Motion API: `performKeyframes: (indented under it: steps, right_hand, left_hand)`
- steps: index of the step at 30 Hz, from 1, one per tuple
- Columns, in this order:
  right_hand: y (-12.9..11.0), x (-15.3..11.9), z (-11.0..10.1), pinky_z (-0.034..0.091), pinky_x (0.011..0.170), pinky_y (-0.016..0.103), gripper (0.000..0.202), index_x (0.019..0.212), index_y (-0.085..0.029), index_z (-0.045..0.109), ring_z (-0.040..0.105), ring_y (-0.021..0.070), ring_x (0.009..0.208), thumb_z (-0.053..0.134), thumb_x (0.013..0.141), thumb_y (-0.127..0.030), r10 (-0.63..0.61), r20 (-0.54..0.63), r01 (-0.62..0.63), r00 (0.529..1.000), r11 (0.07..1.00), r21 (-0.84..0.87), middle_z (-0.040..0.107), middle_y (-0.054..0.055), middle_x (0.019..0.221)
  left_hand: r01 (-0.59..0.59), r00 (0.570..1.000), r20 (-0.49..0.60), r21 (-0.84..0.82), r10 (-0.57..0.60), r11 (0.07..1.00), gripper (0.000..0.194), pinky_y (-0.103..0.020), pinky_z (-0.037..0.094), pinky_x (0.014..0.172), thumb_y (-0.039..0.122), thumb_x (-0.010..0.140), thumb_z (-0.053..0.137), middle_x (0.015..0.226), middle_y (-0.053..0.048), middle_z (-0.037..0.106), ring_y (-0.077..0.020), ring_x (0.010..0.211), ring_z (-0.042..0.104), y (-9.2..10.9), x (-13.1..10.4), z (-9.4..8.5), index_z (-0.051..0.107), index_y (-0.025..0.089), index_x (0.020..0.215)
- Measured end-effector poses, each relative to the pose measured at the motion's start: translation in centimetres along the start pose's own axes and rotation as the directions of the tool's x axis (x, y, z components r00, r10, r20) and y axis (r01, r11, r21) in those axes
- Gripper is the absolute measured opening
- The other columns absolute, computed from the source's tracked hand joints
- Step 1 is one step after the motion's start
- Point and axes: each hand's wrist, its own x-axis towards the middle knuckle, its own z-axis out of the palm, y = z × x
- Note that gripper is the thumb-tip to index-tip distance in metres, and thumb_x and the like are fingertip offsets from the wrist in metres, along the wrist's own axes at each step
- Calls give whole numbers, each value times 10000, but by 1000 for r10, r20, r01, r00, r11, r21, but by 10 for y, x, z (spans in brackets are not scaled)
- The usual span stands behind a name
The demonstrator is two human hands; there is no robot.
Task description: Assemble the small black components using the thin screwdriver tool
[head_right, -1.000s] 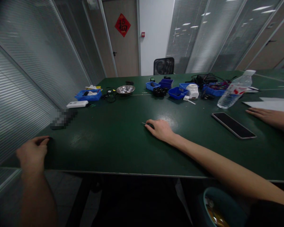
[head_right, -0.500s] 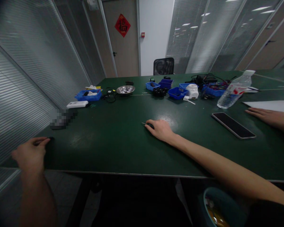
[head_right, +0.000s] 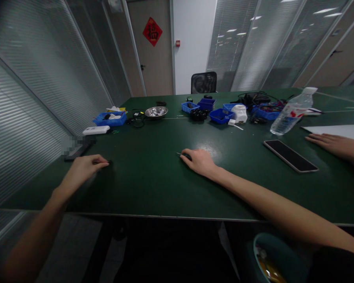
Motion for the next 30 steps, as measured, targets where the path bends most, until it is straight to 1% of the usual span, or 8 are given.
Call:
performKeyframes:
  steps: [3, 6, 10, 13, 18, 25, 27, 30]
  right_hand:
    - [0, 0, -2, 451, 695, 321, 442, 1306, -248, 734, 712, 251, 846, 466, 1089, -526, -2, 11, 2, 1000, 1000, 8, 797, 95, 994]
    - [-1, -1, -3, 443, 692, 319, 442, 1308, -252, 732, 709, 249, 837, 464, 1089, -527, 4, 20, -4, 1000, 1000, 11, 795, 94, 994]
    - [-1, -1, -3, 414, 674, 311, 420, 1289, -269, 737, 703, 250, 821, 483, 1079, -529, 24, 24, -23, 999, 1000, -20, 790, 84, 954]
    - [-2, -1, -3, 390, 660, 304, 399, 1263, -270, 739, 694, 238, 777, 499, 1071, -525, 48, 20, -47, 999, 999, -14, 780, 70, 899]
    - [-5, -2, -5, 374, 654, 301, 366, 1211, -262, 754, 686, 228, 759, 532, 1050, -503, 52, 0, -52, 999, 998, 38, 769, 59, 851]
    - [-9, -7, -11, 413, 688, 300, 339, 1185, -234, 773, 682, 194, 725, 557, 1032, -447, -83, -29, 86, 996, 984, 156, 779, 40, 849]
    - [-9, -8, -10, 425, 699, 304, 337, 1181, -231, 772, 692, 195, 739, 554, 1032, -439, -140, -38, 144, 989, 976, 162, 792, 45, 893]
    - [-9, -8, -9, 439, 706, 311, 340, 1176, -226, 767, 710, 202, 769, 544, 1037, -440, -203, -41, 207, 978, 966, 153, 805, 55, 960]
  left_hand:
    - [-267, 961, 56, -65, 270, 962, 223, -335, 508, 820, 411, 964, 660, 1044, -36, 800, -235, 930, 730, 50, 17, 25, 782, 236, 1029]
    - [-472, 854, 142, -192, 500, 861, 177, -336, 525, 834, 359, 980, 677, 1069, -37, 793, -217, 944, 736, 100, 35, 53, 766, 228, 1058]
    - [-568, 754, 107, -390, 648, 725, 130, -323, 535, 873, 318, 968, 725, 1066, -32, 784, -195, 970, 729, 157, 60, 89, 749, 208, 1032]
    - [-569, 750, 27, -484, 661, 665, 155, -313, 529, 819, 306, 941, 760, 1031, -38, 767, -189, 921, 712, 183, 70, 111, 718, 189, 1034]
    - [-562, 734, 16, -546, 679, 621, 220, -329, 520, 871, 307, 956, 742, 1131, -55, 758, -214, 1067, 716, 183, 66, 119, 666, 207, 1136]
    - [-564, 730, 24, -543, 683, 622, 383, -336, 496, 880, 301, 966, 730, 1159, -42, 775, -206, 1061, 708, 173, 64, 114, 604, 229, 1321]
    - [-588, 730, 5, -504, 684, 632, 406, -340, 495, 867, 318, 947, 751, 1179, -53, 756, -220, 1089, 685, 172, 67, 116, 624, 230, 1323]
    - [-626, 729, -24, -428, 684, 652, 287, -356, 502, 873, 365, 942, 748, 1161, -77, 711, -237, 1075, 653, 172, 69, 118, 715, 212, 1183]
